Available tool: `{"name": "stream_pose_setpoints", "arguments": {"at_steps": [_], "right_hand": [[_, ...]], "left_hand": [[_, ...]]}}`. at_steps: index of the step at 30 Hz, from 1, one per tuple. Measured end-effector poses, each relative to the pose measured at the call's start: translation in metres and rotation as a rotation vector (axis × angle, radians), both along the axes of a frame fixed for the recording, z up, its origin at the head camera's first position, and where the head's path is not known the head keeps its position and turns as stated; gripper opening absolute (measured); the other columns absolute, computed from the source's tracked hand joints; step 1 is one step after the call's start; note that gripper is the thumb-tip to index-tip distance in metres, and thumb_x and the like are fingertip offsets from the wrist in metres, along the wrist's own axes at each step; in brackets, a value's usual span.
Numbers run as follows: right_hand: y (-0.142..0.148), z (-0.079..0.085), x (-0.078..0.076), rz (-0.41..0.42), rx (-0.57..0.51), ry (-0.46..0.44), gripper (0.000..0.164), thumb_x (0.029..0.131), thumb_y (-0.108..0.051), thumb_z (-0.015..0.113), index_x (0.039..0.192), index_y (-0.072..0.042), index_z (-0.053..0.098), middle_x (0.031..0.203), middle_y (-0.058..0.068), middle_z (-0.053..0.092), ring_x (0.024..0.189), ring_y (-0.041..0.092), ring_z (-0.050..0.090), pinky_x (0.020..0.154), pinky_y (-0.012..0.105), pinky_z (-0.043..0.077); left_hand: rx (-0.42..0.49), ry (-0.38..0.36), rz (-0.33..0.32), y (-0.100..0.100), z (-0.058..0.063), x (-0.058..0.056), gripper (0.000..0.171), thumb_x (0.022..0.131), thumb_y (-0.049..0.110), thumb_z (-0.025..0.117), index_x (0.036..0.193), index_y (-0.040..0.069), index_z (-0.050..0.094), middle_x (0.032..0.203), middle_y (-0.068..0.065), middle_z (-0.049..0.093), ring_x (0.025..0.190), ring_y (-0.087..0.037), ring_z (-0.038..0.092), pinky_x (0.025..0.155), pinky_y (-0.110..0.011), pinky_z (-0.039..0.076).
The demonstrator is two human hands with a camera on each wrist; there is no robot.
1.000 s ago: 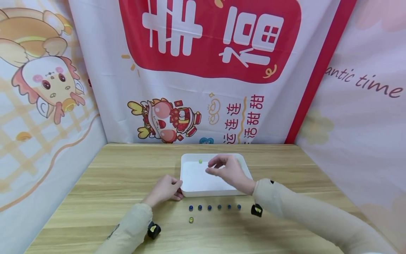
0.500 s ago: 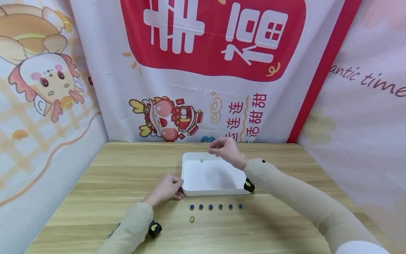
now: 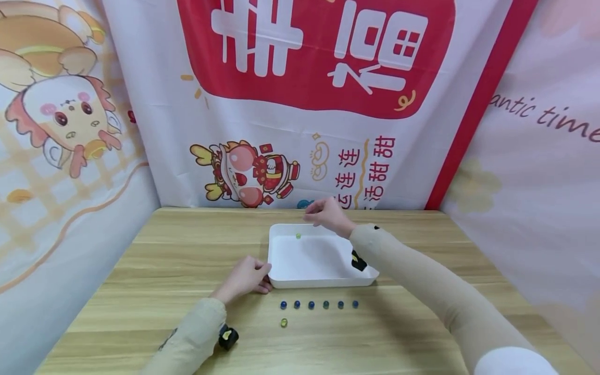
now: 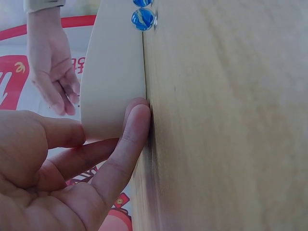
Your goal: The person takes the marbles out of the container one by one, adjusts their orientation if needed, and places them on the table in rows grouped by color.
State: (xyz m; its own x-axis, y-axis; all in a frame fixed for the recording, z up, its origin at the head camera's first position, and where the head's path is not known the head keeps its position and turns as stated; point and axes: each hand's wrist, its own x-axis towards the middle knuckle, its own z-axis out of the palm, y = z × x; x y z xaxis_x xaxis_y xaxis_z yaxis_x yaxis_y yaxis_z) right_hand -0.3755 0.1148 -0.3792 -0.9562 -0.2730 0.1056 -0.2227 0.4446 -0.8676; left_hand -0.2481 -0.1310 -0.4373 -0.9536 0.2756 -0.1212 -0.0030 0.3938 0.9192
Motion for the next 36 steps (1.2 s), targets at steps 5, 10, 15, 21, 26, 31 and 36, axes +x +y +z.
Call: {"name": "stream_pose_setpoints", "arguments": {"at_steps": [5, 10, 15, 21, 26, 31, 36], "right_hand": [[0.0, -0.014, -0.012, 0.04, 0.02, 0.007, 0.015, 0.085, -0.007, 0.078, 0.099, -0.006, 0.073, 0.092, 0.007, 0.071, 0.088, 0.028, 0.067, 0.076, 0.04, 0.06], [0.001, -0.03, -0.021, 0.047, 0.057, -0.014, 0.016, 0.083, -0.004, 0.079, 0.098, -0.006, 0.074, 0.089, 0.006, 0.072, 0.082, 0.024, 0.068, 0.07, 0.035, 0.061], [0.0, -0.033, -0.026, 0.077, 0.109, 0.014, 0.02, 0.082, -0.003, 0.079, 0.1, -0.007, 0.074, 0.091, 0.004, 0.072, 0.081, 0.02, 0.068, 0.07, 0.033, 0.061], [-0.003, -0.033, -0.027, 0.117, 0.213, 0.072, 0.023, 0.081, -0.003, 0.08, 0.103, -0.008, 0.074, 0.097, 0.007, 0.071, 0.082, 0.016, 0.067, 0.069, 0.027, 0.059], [-0.002, -0.033, -0.025, 0.092, 0.242, 0.189, 0.018, 0.08, -0.001, 0.08, 0.095, -0.01, 0.076, 0.088, 0.0, 0.071, 0.078, 0.014, 0.065, 0.068, 0.026, 0.058], [0.002, -0.035, -0.026, 0.159, 0.251, 0.154, 0.019, 0.08, -0.003, 0.081, 0.098, -0.005, 0.075, 0.085, -0.004, 0.071, 0.08, 0.015, 0.067, 0.071, 0.027, 0.058], [0.002, -0.042, -0.026, 0.194, 0.275, 0.143, 0.023, 0.08, -0.001, 0.08, 0.102, -0.002, 0.074, 0.09, 0.001, 0.072, 0.082, 0.013, 0.066, 0.073, 0.026, 0.058]], "left_hand": [[-0.013, 0.012, 0.01, 0.002, 0.0, 0.0, 0.031, 0.102, 0.007, 0.05, 0.085, -0.008, 0.071, 0.075, -0.015, 0.068, 0.067, -0.026, 0.069, 0.063, -0.034, 0.061], [-0.017, 0.011, 0.009, 0.002, 0.0, 0.0, 0.03, 0.102, 0.008, 0.051, 0.085, -0.008, 0.071, 0.074, -0.014, 0.068, 0.067, -0.026, 0.069, 0.063, -0.034, 0.061], [-0.015, 0.011, 0.016, 0.002, -0.001, -0.001, 0.03, 0.102, 0.008, 0.051, 0.085, -0.008, 0.071, 0.074, -0.014, 0.068, 0.067, -0.025, 0.069, 0.063, -0.034, 0.061], [-0.021, 0.006, 0.004, 0.002, 0.0, -0.002, 0.029, 0.102, 0.009, 0.051, 0.088, -0.007, 0.072, 0.075, -0.013, 0.068, 0.068, -0.025, 0.069, 0.063, -0.033, 0.061], [-0.022, 0.007, 0.006, 0.002, -0.001, -0.001, 0.029, 0.102, 0.008, 0.051, 0.088, -0.007, 0.072, 0.075, -0.014, 0.068, 0.067, -0.025, 0.069, 0.063, -0.034, 0.061], [-0.021, 0.012, 0.001, 0.002, 0.0, -0.001, 0.029, 0.102, 0.008, 0.051, 0.087, -0.007, 0.071, 0.075, -0.014, 0.068, 0.067, -0.026, 0.069, 0.063, -0.034, 0.061], [-0.019, 0.019, -0.01, 0.002, 0.001, 0.0, 0.029, 0.102, 0.008, 0.051, 0.088, -0.007, 0.071, 0.076, -0.015, 0.068, 0.068, -0.027, 0.069, 0.062, -0.034, 0.061]]}}
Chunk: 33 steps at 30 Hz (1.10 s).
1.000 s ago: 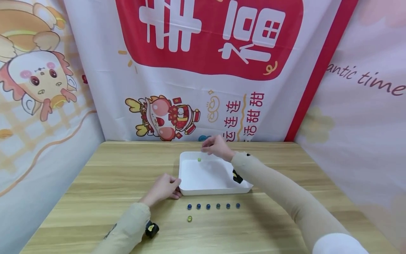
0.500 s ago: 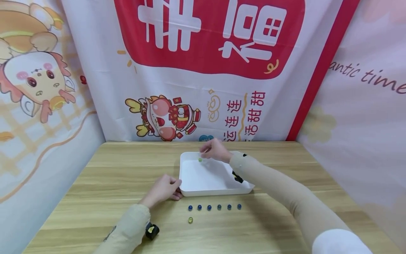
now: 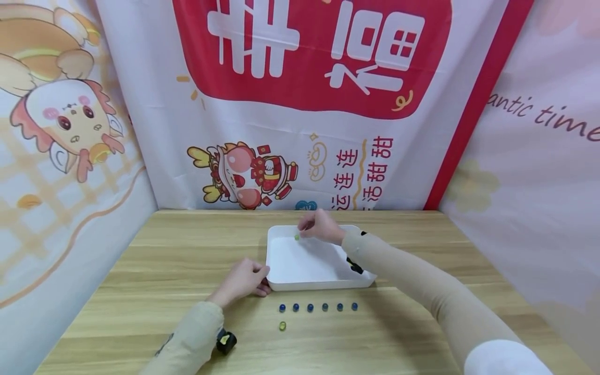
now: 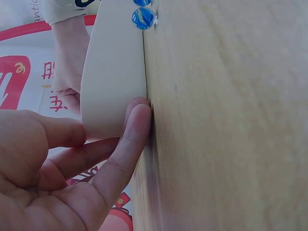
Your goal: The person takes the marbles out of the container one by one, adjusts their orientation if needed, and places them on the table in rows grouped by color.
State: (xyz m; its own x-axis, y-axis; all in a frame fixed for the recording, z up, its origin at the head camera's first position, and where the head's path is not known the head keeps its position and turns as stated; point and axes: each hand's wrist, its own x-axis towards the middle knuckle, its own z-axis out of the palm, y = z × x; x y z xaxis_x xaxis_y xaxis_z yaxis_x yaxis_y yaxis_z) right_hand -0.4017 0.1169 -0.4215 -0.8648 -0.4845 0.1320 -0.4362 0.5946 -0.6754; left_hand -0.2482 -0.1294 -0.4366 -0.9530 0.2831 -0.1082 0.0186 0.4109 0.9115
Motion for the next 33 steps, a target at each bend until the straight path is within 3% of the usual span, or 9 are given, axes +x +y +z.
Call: {"name": "stream_pose_setpoints", "arguments": {"at_steps": [5, 13, 22, 33], "right_hand": [[-0.002, -0.004, 0.001, 0.01, 0.018, -0.022, 0.025, 0.079, 0.0, 0.08, 0.104, -0.003, 0.074, 0.095, 0.004, 0.072, 0.082, 0.013, 0.066, 0.074, 0.025, 0.058], [-0.005, -0.008, -0.002, 0.106, 0.118, 0.055, 0.029, 0.076, 0.003, 0.081, 0.104, -0.004, 0.075, 0.097, 0.007, 0.072, 0.081, 0.013, 0.066, 0.072, 0.022, 0.057], [-0.006, -0.015, -0.001, 0.033, 0.124, 0.033, 0.025, 0.076, 0.0, 0.083, 0.098, -0.009, 0.076, 0.089, -0.001, 0.07, 0.077, 0.011, 0.064, 0.069, 0.022, 0.057], [-0.01, -0.018, 0.004, 0.041, 0.149, 0.06, 0.019, 0.076, -0.003, 0.084, 0.093, -0.01, 0.077, 0.084, -0.004, 0.07, 0.074, 0.009, 0.064, 0.067, 0.021, 0.056]], "left_hand": [[0.007, -0.01, -0.001, 0.0, -0.002, 0.001, 0.029, 0.102, 0.008, 0.051, 0.088, -0.007, 0.072, 0.076, -0.015, 0.068, 0.068, -0.026, 0.069, 0.063, -0.034, 0.061], [0.012, -0.009, 0.005, 0.001, -0.001, 0.001, 0.029, 0.102, 0.009, 0.051, 0.09, -0.007, 0.072, 0.076, -0.014, 0.068, 0.068, -0.025, 0.069, 0.063, -0.034, 0.061], [0.011, -0.005, -0.001, 0.001, -0.002, 0.0, 0.029, 0.102, 0.009, 0.051, 0.088, -0.006, 0.072, 0.076, -0.014, 0.069, 0.068, -0.025, 0.069, 0.063, -0.034, 0.061], [0.01, 0.006, -0.014, 0.0, -0.001, 0.002, 0.029, 0.102, 0.008, 0.051, 0.088, -0.006, 0.072, 0.076, -0.014, 0.069, 0.068, -0.026, 0.069, 0.063, -0.034, 0.061]]}}
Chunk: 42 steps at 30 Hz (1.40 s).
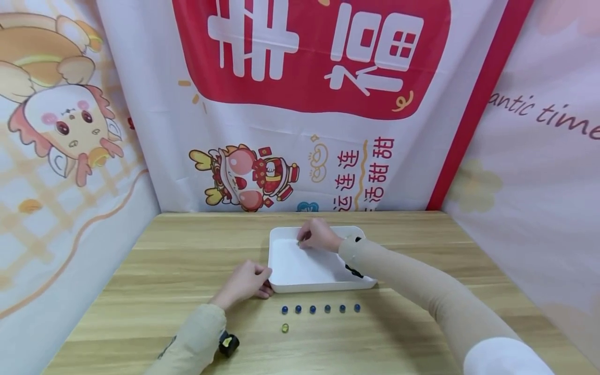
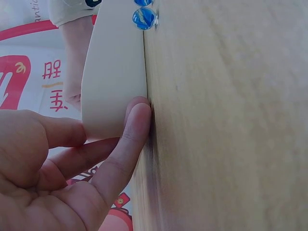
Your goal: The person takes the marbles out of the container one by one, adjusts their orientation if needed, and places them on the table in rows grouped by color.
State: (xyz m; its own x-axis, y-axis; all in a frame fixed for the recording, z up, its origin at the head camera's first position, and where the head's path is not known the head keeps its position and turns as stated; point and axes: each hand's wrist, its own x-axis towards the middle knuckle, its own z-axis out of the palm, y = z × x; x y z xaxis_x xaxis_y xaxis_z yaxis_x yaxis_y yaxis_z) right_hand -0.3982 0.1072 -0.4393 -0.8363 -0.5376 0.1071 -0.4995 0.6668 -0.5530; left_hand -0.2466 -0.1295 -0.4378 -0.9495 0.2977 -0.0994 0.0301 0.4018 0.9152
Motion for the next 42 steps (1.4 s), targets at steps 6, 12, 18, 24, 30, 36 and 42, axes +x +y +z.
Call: {"name": "stream_pose_setpoints", "arguments": {"at_steps": [6, 12, 18, 24, 30, 36, 42], "right_hand": [[0.003, 0.001, 0.001, -0.01, -0.009, -0.01, 0.015, 0.078, -0.005, 0.083, 0.091, -0.01, 0.077, 0.082, -0.007, 0.07, 0.075, 0.01, 0.064, 0.068, 0.023, 0.056], [0.013, 0.01, 0.003, -0.013, -0.048, -0.041, 0.015, 0.081, -0.006, 0.081, 0.096, -0.007, 0.076, 0.084, -0.006, 0.069, 0.077, 0.013, 0.064, 0.067, 0.025, 0.057], [0.022, 0.023, 0.01, -0.044, -0.167, -0.093, 0.018, 0.085, -0.005, 0.077, 0.101, 0.001, 0.073, 0.084, -0.001, 0.07, 0.076, 0.018, 0.066, 0.066, 0.033, 0.06], [0.025, 0.034, 0.026, -0.104, -0.274, -0.121, 0.015, 0.085, -0.007, 0.077, 0.099, -0.003, 0.074, 0.086, 0.001, 0.071, 0.078, 0.021, 0.068, 0.073, 0.042, 0.06], [0.028, 0.047, 0.041, -0.142, -0.394, -0.155, 0.017, 0.086, -0.009, 0.078, 0.101, -0.003, 0.074, 0.09, 0.004, 0.071, 0.085, 0.028, 0.068, 0.078, 0.05, 0.059], [0.034, 0.059, 0.061, -0.187, -0.493, -0.173, 0.013, 0.086, -0.009, 0.077, 0.099, -0.01, 0.074, 0.093, 0.006, 0.071, 0.087, 0.026, 0.068, 0.075, 0.041, 0.06], [0.041, 0.064, 0.077, -0.239, -0.606, -0.226, 0.015, 0.086, -0.008, 0.077, 0.101, -0.007, 0.074, 0.096, 0.008, 0.072, 0.091, 0.031, 0.067, 0.075, 0.037, 0.06]], "left_hand": [[0.005, -0.008, -0.001, 0.002, -0.003, -0.001, 0.03, 0.103, 0.009, 0.05, 0.088, -0.007, 0.071, 0.076, -0.014, 0.069, 0.068, -0.024, 0.069, 0.063, -0.034, 0.061], [0.005, -0.012, 0.005, 0.002, -0.003, -0.002, 0.03, 0.103, 0.009, 0.05, 0.087, -0.007, 0.071, 0.076, -0.014, 0.068, 0.068, -0.023, 0.068, 0.063, -0.034, 0.061], [0.014, -0.012, 0.005, 0.003, -0.004, -0.001, 0.031, 0.103, 0.008, 0.049, 0.087, -0.008, 0.071, 0.076, -0.014, 0.068, 0.069, -0.023, 0.069, 0.064, -0.034, 0.061], [0.018, -0.016, 0.003, 0.003, -0.004, 0.0, 0.03, 0.103, 0.008, 0.049, 0.087, -0.007, 0.07, 0.076, -0.013, 0.068, 0.069, -0.023, 0.068, 0.064, -0.034, 0.061], [0.005, -0.016, 0.005, 0.004, -0.001, 0.001, 0.03, 0.103, 0.008, 0.05, 0.087, -0.007, 0.07, 0.077, -0.014, 0.068, 0.069, -0.024, 0.069, 0.064, -0.035, 0.061], [-0.009, -0.02, 0.004, 0.005, 0.001, 0.002, 0.03, 0.103, 0.009, 0.05, 0.087, -0.006, 0.071, 0.077, -0.013, 0.068, 0.07, -0.025, 0.069, 0.064, -0.034, 0.061], [-0.01, -0.015, 0.014, 0.006, 0.0, 0.002, 0.03, 0.103, 0.009, 0.05, 0.086, -0.005, 0.071, 0.077, -0.014, 0.069, 0.07, -0.026, 0.069, 0.064, -0.034, 0.061]]}}
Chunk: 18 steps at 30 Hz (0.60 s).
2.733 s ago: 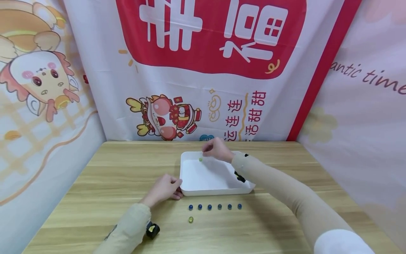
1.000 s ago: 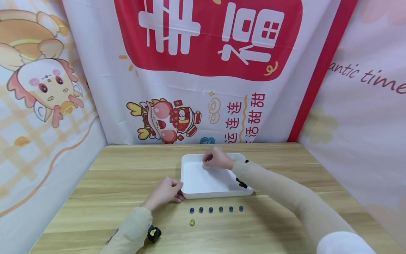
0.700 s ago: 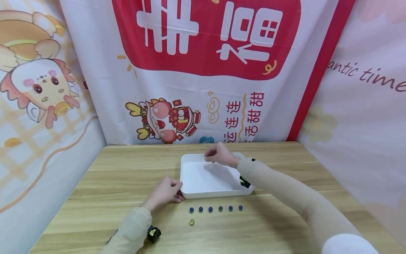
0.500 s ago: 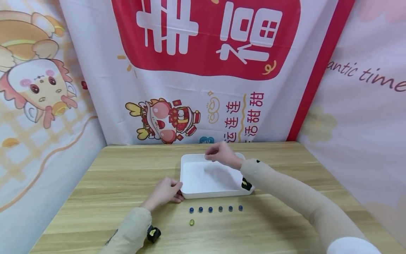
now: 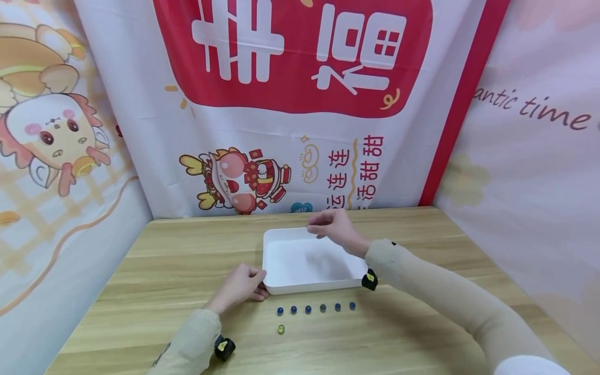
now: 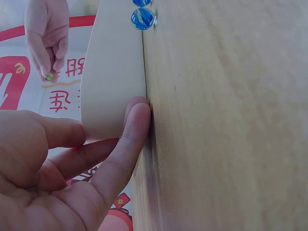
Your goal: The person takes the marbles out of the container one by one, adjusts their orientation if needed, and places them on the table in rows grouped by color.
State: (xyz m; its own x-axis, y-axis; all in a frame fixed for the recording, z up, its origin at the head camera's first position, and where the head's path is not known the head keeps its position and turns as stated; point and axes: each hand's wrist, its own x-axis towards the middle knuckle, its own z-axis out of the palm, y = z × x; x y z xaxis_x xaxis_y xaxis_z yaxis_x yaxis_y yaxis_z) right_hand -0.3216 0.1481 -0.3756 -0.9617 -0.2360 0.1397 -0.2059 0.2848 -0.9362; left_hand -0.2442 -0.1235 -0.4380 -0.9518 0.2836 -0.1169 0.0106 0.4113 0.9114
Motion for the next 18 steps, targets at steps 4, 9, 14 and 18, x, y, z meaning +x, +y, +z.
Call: {"name": "stream_pose_setpoints", "arguments": {"at_steps": [4, 9, 14, 18], "right_hand": [[0.004, 0.0, 0.01, -0.017, -0.048, -0.027, 0.016, 0.085, -0.007, 0.077, 0.101, -0.005, 0.073, 0.096, 0.01, 0.072, 0.095, 0.037, 0.066, 0.077, 0.041, 0.06], [0.009, -0.005, 0.025, -0.047, -0.054, -0.072, 0.016, 0.085, -0.009, 0.078, 0.1, -0.006, 0.073, 0.096, 0.01, 0.071, 0.095, 0.035, 0.066, 0.082, 0.046, 0.058], [0.011, -0.011, 0.039, -0.061, -0.099, -0.096, 0.018, 0.085, -0.01, 0.078, 0.101, -0.003, 0.072, 0.096, 0.01, 0.072, 0.095, 0.034, 0.067, 0.081, 0.045, 0.058], [0.009, -0.009, 0.048, -0.04, -0.136, -0.068, 0.022, 0.086, -0.01, 0.078, 0.103, 0.002, 0.071, 0.097, 0.011, 0.072, 0.097, 0.04, 0.065, 0.08, 0.046, 0.059]], "left_hand": [[0.008, -0.003, 0.017, 0.001, -0.002, 0.0, 0.03, 0.103, 0.009, 0.051, 0.085, -0.006, 0.07, 0.076, -0.014, 0.069, 0.069, -0.026, 0.069, 0.064, -0.034, 0.061], [-0.001, -0.008, 0.016, 0.002, -0.002, 0.002, 0.03, 0.103, 0.009, 0.051, 0.085, -0.006, 0.07, 0.076, -0.014, 0.069, 0.069, -0.026, 0.069, 0.064, -0.034, 0.061], [0.006, -0.01, 0.008, 0.002, -0.002, 0.002, 0.03, 0.103, 0.009, 0.051, 0.085, -0.006, 0.07, 0.077, -0.014, 0.068, 0.07, -0.027, 0.069, 0.065, -0.035, 0.061], [0.008, -0.016, 0.02, 0.001, -0.002, 0.0, 0.03, 0.103, 0.009, 0.051, 0.086, -0.006, 0.07, 0.076, -0.014, 0.068, 0.069, -0.026, 0.069, 0.064, -0.035, 0.061]]}}
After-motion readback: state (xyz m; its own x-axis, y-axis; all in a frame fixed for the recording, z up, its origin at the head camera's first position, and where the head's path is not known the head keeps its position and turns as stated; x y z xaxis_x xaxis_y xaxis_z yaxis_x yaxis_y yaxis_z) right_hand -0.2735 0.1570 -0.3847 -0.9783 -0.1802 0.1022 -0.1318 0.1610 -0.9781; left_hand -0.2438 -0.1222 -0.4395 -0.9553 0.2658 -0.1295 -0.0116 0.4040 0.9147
